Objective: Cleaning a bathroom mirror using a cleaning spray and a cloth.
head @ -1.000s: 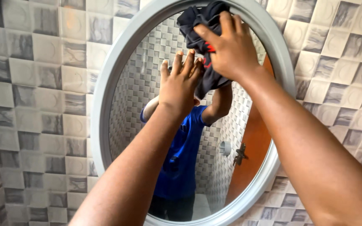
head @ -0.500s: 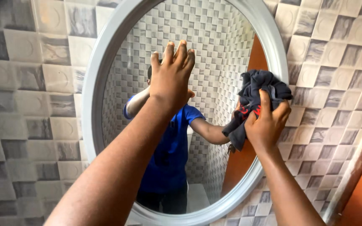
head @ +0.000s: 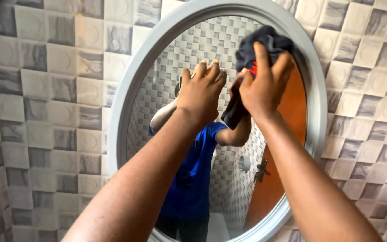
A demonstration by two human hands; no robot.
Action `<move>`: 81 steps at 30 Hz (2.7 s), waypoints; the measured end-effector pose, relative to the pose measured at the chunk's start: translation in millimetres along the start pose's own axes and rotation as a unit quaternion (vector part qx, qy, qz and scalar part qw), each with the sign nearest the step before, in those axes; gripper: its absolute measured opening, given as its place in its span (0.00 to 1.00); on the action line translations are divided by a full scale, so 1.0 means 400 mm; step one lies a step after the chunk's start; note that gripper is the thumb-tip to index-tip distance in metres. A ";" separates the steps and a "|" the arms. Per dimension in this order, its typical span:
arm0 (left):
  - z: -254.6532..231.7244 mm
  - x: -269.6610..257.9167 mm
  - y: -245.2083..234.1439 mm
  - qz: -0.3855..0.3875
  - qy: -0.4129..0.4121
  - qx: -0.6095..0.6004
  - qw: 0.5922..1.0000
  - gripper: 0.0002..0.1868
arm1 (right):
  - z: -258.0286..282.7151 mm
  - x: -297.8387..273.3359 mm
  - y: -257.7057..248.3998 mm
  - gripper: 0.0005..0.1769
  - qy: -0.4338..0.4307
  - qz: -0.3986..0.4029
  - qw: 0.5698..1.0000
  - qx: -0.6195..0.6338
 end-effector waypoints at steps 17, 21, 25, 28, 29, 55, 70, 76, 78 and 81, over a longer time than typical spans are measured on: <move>0.317 -0.018 -0.082 -0.186 -0.127 -0.167 0.960 0.27 | 0.042 0.112 0.063 0.32 0.065 -0.069 0.994 0.057; 0.331 -0.017 -0.107 -0.197 -0.120 -0.215 0.949 0.27 | 0.178 0.123 0.087 0.30 0.005 -0.076 0.994 0.082; 0.347 0.005 -0.143 -0.140 -0.149 -0.273 0.940 0.36 | 0.302 0.093 0.136 0.15 -0.033 -0.004 0.993 0.117; 0.367 0.007 -0.130 -0.032 -0.206 -0.340 0.917 0.40 | 0.394 0.028 0.139 0.19 -0.192 0.045 0.974 0.109; 0.364 0.010 -0.142 -0.045 -0.185 -0.322 0.927 0.41 | 0.394 0.030 0.142 0.24 -0.219 0.064 0.968 0.100; 0.377 0.021 -0.113 -0.044 -0.106 -0.325 0.939 0.51 | 0.309 0.135 0.092 0.17 -0.258 0.084 0.961 -0.045; 0.335 -0.007 -0.119 -0.073 -0.089 -0.211 0.971 0.52 | 0.563 -0.259 0.115 0.07 -0.497 0.257 0.811 0.174; 0.354 -0.006 -0.148 -0.002 -0.129 -0.350 0.928 0.49 | 0.340 0.115 0.115 0.07 -0.314 0.007 0.949 -0.021; 0.362 -0.001 -0.154 -0.012 -0.136 -0.325 0.936 0.50 | 0.357 0.062 0.109 0.08 -0.271 -0.021 0.960 0.063; 0.349 -0.018 -0.137 -0.039 -0.113 -0.241 0.963 0.50 | 0.477 -0.196 0.279 0.12 -0.272 0.448 0.849 0.057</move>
Point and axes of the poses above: each hand's wrist, its own x-axis towards the middle knuckle, its own y-axis out of the palm, z = x × y, the point moved 8 cm from there along x, towards the middle knuckle, and after that the axes turned 3 degrees about z, right-handed, at the moved point
